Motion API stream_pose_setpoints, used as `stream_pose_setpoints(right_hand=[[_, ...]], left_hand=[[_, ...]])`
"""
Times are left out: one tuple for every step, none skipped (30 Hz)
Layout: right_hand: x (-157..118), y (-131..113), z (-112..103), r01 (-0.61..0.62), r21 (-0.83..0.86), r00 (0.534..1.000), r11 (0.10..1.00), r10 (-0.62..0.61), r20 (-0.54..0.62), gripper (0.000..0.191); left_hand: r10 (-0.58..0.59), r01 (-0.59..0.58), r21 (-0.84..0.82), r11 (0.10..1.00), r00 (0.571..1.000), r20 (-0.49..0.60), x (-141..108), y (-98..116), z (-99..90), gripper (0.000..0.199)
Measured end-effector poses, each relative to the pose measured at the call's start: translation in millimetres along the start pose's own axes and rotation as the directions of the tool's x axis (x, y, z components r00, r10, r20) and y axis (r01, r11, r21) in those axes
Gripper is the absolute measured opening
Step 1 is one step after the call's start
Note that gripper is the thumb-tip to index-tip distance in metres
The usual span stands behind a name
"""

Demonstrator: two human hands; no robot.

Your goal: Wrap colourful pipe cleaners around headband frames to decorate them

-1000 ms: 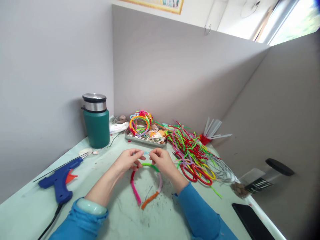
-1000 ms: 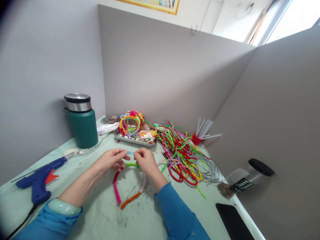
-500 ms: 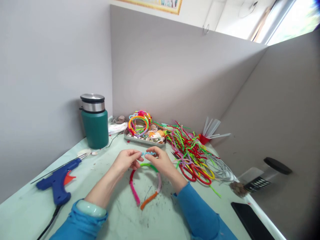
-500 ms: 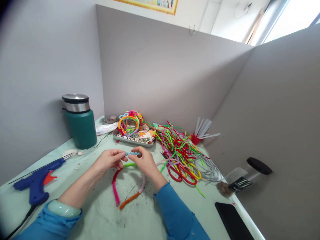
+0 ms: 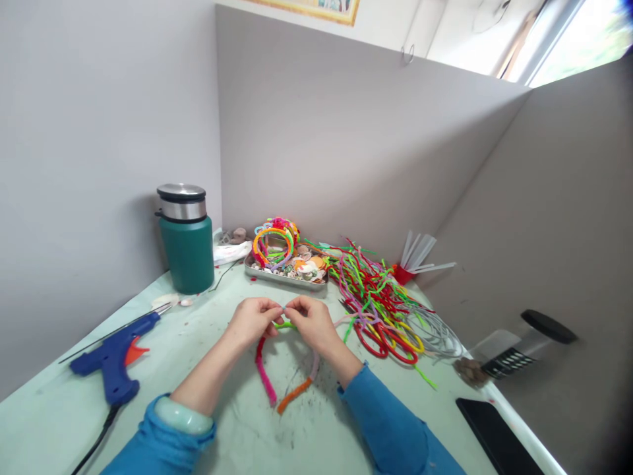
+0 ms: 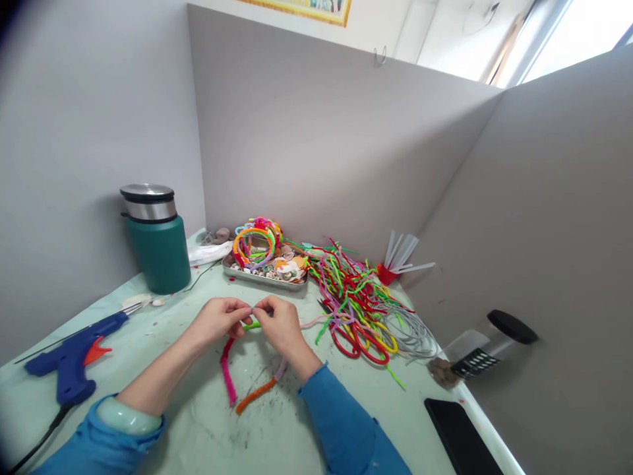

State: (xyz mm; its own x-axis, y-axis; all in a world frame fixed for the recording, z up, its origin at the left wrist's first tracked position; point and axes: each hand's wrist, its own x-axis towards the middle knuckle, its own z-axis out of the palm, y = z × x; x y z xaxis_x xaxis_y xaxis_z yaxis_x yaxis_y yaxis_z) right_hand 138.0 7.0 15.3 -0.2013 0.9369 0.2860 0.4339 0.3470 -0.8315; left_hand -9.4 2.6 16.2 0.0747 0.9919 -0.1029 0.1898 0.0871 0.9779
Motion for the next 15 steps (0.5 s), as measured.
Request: stream_pose_setpoints(right_hand=[[0.0, 0.0, 0.3, -0.004, -0.008, 1.0, 1.0, 0.004, 0.0, 0.013], [0.2, 0.2, 0.7, -0.008, -0.012, 1.0, 1.0, 0.008, 0.002, 0.013], [0.4, 0.5, 1.0, -0.012, -0.011, 1.0, 1.0, 0.012, 0.005, 0.013], [0.7, 1.0, 1.2, -0.017, -0.005, 1.0, 1.0, 0.018, 0.009, 0.013], [1.0, 1.4, 1.4, -0.026, 0.008, 1.0, 1.0, 0.025, 0.014, 0.013], [1.4, 1.8, 1.3, -0.039, 0.027, 0.999, 0.999, 0.038, 0.02, 0.013], [1.7, 2.1, 0.8, -0.058, 0.053, 0.998, 0.997, 0.056, 0.03, 0.013], [2.1, 2.4, 0.0, -0.08, 0.088, 0.996, 0.993, 0.076, 0.045, 0.014], [2.6, 2.8, -1.5, -0.103, 0.132, 0.993, 0.986, 0.096, 0.062, 0.015], [3.1, 3.3, -3.4, -0.127, 0.18, 0.99, 0.975, 0.113, 0.085, 0.016], [3.8, 4.1, -5.9, -0.147, 0.223, 0.986, 0.964, 0.125, 0.111, 0.017], [4.5, 5.1, -8.6, -0.165, 0.253, 0.981, 0.953, 0.134, 0.137, 0.019], [5.4, 6.3, -11.4, -0.181, 0.268, 0.977, 0.946, 0.141, 0.162, 0.019], [6.3, 7.5, -14.2, -0.193, 0.266, 0.973, 0.945, 0.148, 0.18, 0.018], [7.2, 8.7, -16.6, -0.201, 0.251, 0.97, 0.947, 0.156, 0.187, 0.014]], left_hand=[[0.001, 0.0, 0.027, 1.0, 1.0, -0.004, 0.4, -0.3, -0.2, 0.023], [0.002, -0.002, 0.047, 0.999, 1.0, 0.0, 0.4, 0.0, -0.6, 0.022], [0.005, -0.005, 0.062, 0.998, 1.0, 0.008, 0.1, 0.7, -1.0, 0.022], [0.008, -0.01, 0.073, 0.997, 1.0, 0.017, -0.3, 1.6, -1.5, 0.022], [0.014, -0.015, 0.079, 0.997, 1.0, 0.024, -0.8, 2.5, -2.0, 0.023], [0.017, -0.019, 0.08, 0.997, 0.999, 0.028, -1.2, 3.1, -2.3, 0.023], [0.018, -0.02, 0.076, 0.997, 0.999, 0.028, -1.4, 3.2, -2.5, 0.023], [0.016, -0.018, 0.072, 0.997, 1.0, 0.026, -1.2, 2.8, -2.6, 0.023], [0.014, -0.015, 0.065, 0.998, 1.0, 0.02, -0.7, 1.8, -2.8, 0.024], [0.012, -0.012, 0.055, 0.998, 1.0, 0.011, 0.3, 0.4, -3.1, 0.024], [0.012, -0.012, 0.047, 0.999, 1.0, -0.001, 1.7, -1.4, -3.4, 0.024], [0.012, -0.012, 0.042, 0.999, 1.0, -0.014, 3.3, -3.4, -4.0, 0.025], [0.015, -0.014, 0.041, 0.999, 1.0, -0.02, 5.0, -5.4, -4.8, 0.026], [0.022, -0.02, 0.051, 0.999, 0.999, -0.028, 6.7, -7.1, -5.7, 0.027], [0.035, -0.032, 0.08, 0.996, 0.999, -0.041, 8.1, -8.6, -6.7, 0.029]])
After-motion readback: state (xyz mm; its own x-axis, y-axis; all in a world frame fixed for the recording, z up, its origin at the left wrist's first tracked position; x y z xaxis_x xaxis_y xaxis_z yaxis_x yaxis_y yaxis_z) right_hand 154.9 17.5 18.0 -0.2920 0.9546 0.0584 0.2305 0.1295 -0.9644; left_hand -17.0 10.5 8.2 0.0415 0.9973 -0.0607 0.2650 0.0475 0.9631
